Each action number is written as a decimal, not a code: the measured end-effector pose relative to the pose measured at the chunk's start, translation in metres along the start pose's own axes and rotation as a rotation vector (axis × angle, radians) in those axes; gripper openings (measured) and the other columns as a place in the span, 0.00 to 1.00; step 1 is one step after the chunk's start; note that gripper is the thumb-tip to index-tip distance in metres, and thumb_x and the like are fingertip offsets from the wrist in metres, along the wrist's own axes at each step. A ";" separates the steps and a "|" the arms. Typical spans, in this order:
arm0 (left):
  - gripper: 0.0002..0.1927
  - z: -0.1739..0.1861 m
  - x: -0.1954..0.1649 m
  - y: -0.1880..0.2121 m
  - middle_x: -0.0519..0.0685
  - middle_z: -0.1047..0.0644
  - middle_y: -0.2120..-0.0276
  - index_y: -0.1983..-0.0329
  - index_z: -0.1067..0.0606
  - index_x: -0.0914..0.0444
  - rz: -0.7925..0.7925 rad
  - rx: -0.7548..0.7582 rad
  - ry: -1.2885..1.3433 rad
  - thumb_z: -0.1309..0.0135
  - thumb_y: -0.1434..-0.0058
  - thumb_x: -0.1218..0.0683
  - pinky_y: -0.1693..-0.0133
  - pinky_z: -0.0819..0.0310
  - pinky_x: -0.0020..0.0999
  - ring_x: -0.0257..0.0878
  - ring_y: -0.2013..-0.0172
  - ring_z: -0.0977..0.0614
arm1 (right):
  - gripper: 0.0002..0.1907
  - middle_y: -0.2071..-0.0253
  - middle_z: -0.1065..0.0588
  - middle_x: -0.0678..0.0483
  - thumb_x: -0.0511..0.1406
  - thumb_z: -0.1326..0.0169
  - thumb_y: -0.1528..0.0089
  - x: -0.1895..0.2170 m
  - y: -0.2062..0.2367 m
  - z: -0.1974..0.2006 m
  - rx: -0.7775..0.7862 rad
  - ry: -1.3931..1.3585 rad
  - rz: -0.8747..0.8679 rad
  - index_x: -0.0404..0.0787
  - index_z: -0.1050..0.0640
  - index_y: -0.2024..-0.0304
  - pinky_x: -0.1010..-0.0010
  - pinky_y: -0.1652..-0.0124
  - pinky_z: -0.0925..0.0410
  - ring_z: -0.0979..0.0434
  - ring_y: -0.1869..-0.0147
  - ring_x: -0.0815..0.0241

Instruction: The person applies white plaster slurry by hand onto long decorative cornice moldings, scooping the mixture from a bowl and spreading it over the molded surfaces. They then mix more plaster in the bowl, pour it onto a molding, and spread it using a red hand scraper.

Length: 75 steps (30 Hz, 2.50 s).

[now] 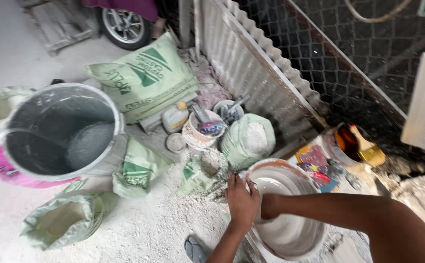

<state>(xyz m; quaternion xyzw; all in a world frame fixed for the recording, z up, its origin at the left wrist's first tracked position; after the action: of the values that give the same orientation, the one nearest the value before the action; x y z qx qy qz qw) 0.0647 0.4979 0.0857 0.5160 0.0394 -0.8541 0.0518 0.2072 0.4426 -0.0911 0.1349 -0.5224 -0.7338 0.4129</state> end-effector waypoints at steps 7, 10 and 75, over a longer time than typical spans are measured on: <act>0.20 0.000 0.000 -0.006 0.68 0.28 0.46 0.50 0.28 0.75 0.018 0.029 -0.014 0.48 0.40 0.55 0.44 0.38 0.58 0.63 0.43 0.28 | 0.23 0.48 0.23 0.36 0.46 0.59 0.31 -0.092 0.025 0.037 -0.134 -0.045 -0.172 0.38 0.27 0.42 0.56 0.49 0.30 0.22 0.46 0.42; 0.20 0.000 -0.002 -0.007 0.65 0.27 0.47 0.49 0.28 0.73 0.049 0.063 0.000 0.48 0.40 0.55 0.44 0.36 0.56 0.61 0.43 0.27 | 0.23 0.49 0.23 0.37 0.46 0.59 0.30 -0.085 0.050 0.008 -0.355 -0.119 -0.238 0.39 0.26 0.42 0.56 0.49 0.30 0.21 0.46 0.42; 0.15 0.085 -0.121 0.051 0.59 0.21 0.69 0.61 0.25 0.75 -0.318 -0.063 0.022 0.41 0.30 0.54 0.63 0.30 0.40 0.38 0.67 0.25 | 0.31 0.60 0.21 0.39 0.54 0.48 0.43 0.013 0.284 -0.078 -1.714 -1.248 -0.498 0.39 0.22 0.47 0.57 0.59 0.29 0.20 0.58 0.45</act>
<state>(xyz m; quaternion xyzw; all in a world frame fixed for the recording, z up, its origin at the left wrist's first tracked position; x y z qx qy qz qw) 0.0525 0.4424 0.2320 0.5107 0.1480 -0.8441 -0.0684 0.3801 0.3493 0.1285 -0.4921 0.0872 -0.8566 -0.1282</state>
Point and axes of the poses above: each hand's wrist, its own y-axis away from the middle knuckle, its own z-axis out of the back of the hand, x = y × z, the point moved 9 cm from there along -y, towards the middle knuckle
